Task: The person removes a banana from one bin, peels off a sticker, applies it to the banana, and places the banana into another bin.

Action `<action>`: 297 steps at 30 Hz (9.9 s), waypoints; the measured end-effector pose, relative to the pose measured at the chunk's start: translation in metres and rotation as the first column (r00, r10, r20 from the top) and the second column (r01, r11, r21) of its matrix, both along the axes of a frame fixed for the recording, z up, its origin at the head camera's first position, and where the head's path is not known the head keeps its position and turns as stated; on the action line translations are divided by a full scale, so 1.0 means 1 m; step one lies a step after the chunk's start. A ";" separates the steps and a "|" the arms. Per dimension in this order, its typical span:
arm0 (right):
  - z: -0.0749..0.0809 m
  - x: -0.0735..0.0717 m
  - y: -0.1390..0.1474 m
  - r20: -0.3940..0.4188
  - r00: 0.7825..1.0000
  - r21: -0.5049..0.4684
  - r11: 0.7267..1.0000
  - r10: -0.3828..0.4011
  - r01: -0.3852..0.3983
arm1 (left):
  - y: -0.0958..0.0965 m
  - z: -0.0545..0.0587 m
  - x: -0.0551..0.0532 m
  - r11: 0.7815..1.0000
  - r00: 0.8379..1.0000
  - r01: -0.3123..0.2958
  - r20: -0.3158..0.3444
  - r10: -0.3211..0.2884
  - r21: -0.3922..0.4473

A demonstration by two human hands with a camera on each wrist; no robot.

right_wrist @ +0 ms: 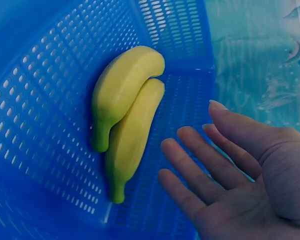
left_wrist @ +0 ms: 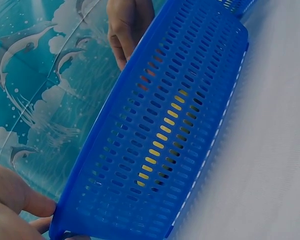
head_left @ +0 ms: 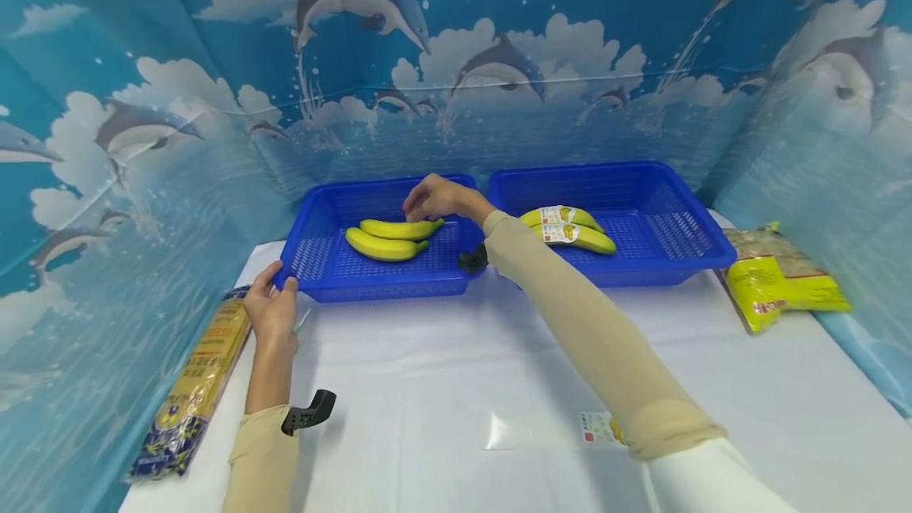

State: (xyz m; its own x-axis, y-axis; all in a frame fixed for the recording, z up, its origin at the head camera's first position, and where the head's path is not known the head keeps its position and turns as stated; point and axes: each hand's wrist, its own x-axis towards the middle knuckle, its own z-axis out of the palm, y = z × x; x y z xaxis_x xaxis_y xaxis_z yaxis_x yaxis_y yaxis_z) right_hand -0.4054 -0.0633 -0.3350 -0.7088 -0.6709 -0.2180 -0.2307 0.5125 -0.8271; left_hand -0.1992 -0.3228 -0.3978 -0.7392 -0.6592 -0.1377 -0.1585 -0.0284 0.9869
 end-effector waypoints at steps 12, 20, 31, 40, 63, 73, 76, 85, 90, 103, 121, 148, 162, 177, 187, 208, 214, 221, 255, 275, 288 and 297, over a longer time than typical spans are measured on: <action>-0.029 -0.019 -0.004 0.021 0.999 -0.076 0.996 -0.046 0.047 | -0.001 -0.004 0.000 1.000 1.000 -0.003 0.007 0.004 -0.014; -0.034 -0.026 0.000 0.042 0.997 -0.073 0.994 -0.072 0.075 | -0.001 -0.004 -0.001 1.000 1.000 0.003 0.000 -0.003 -0.021; -0.044 -0.033 -0.005 0.070 0.994 -0.089 0.992 -0.082 0.088 | -0.002 -0.006 0.000 1.000 1.000 0.013 -0.014 -0.013 -0.015; -0.051 -0.035 -0.014 0.090 0.992 -0.083 0.992 -0.093 0.100 | -0.007 -0.006 0.000 1.000 1.000 0.011 0.008 -0.011 -0.028; -0.062 -0.033 -0.021 -0.052 0.998 0.188 0.981 -0.045 0.054 | -0.006 -0.008 0.001 0.999 1.000 0.003 0.017 -0.003 -0.039; -0.057 -0.031 -0.017 -0.065 0.998 0.151 0.988 0.013 -0.003 | -0.006 -0.010 0.001 0.999 1.000 0.010 0.023 -0.009 -0.036; -0.049 -0.030 -0.013 -0.077 0.997 0.116 0.993 0.029 -0.020 | -0.005 -0.011 0.002 0.999 1.000 0.016 0.008 -0.016 -0.030; -0.015 -0.025 -0.001 -0.140 0.988 0.106 0.993 0.069 -0.055 | -0.005 -0.011 0.004 1.000 1.000 0.001 0.027 -0.001 -0.015; -0.001 -0.018 0.012 -0.187 0.977 0.056 0.994 0.098 -0.089 | -0.004 -0.010 0.004 0.999 0.999 0.001 0.035 0.000 -0.035; 0.016 0.004 0.043 -0.214 0.962 -0.093 0.977 0.170 -0.194 | -0.004 -0.010 0.006 1.000 0.999 -0.001 0.037 0.002 -0.014; 0.036 0.043 0.087 -0.260 0.921 -0.149 0.930 0.291 -0.335 | -0.002 -0.008 0.007 1.000 1.000 0.003 -0.019 -0.003 0.009; 0.013 0.114 0.167 -0.322 0.899 -0.157 0.920 0.296 -0.359 | -0.004 -0.009 0.010 0.998 1.000 0.006 0.008 -0.006 0.057; -0.024 0.149 0.202 -0.281 0.923 -0.186 0.929 0.262 -0.320 | -0.004 -0.009 0.011 0.997 1.000 0.008 0.000 -0.008 0.076; -0.069 0.175 0.222 -0.180 0.942 -0.201 0.927 0.283 -0.317 | -0.003 -0.009 0.010 0.995 1.000 0.010 -0.014 -0.008 0.097; -0.095 0.187 0.224 -0.118 0.953 -0.198 0.934 0.278 -0.297 | -0.004 -0.008 0.011 0.993 1.000 0.012 -0.023 -0.009 0.114; -0.111 0.195 0.228 -0.169 0.962 -0.119 0.965 0.213 -0.234 | -0.005 -0.010 0.012 0.997 1.000 0.025 -0.004 -0.025 0.073; -0.108 0.197 0.229 -0.198 0.957 -0.093 0.968 0.210 -0.232 | -0.006 -0.010 0.012 0.997 0.999 0.028 -0.017 -0.027 0.067; -0.109 0.198 0.229 -0.193 0.957 -0.110 0.964 0.217 -0.240 | -0.005 -0.009 0.014 0.999 0.997 0.013 0.077 -0.009 -0.044; -0.103 0.207 0.272 -0.193 0.977 -0.197 0.972 0.089 -0.127 | 0.219 0.018 0.102 -0.056 0.148 0.705 0.223 -0.964 -0.707; -0.104 0.201 0.282 -0.157 0.982 -0.223 0.965 0.105 -0.139 | 0.281 -0.037 0.134 -0.326 0.260 0.663 0.616 -0.744 -0.674; -0.105 0.200 0.283 -0.128 0.984 -0.223 0.963 0.127 -0.153 | 0.288 -0.047 0.137 -0.338 0.277 0.688 0.664 -0.694 -0.641; -0.106 0.199 0.283 -0.118 0.983 -0.235 0.958 0.138 -0.163 | 0.284 -0.060 0.128 -0.077 0.341 0.792 0.544 -0.767 -0.606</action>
State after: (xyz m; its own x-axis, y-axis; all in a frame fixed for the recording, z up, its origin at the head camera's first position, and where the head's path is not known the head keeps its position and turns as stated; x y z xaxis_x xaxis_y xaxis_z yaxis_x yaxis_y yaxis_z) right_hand -0.2063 0.2192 -0.4411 -0.6055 -0.7953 0.0310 -0.3765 0.2519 -0.8915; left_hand -0.0709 -0.0391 -0.4574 -0.8441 0.5298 -0.0825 0.4232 0.7528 0.5042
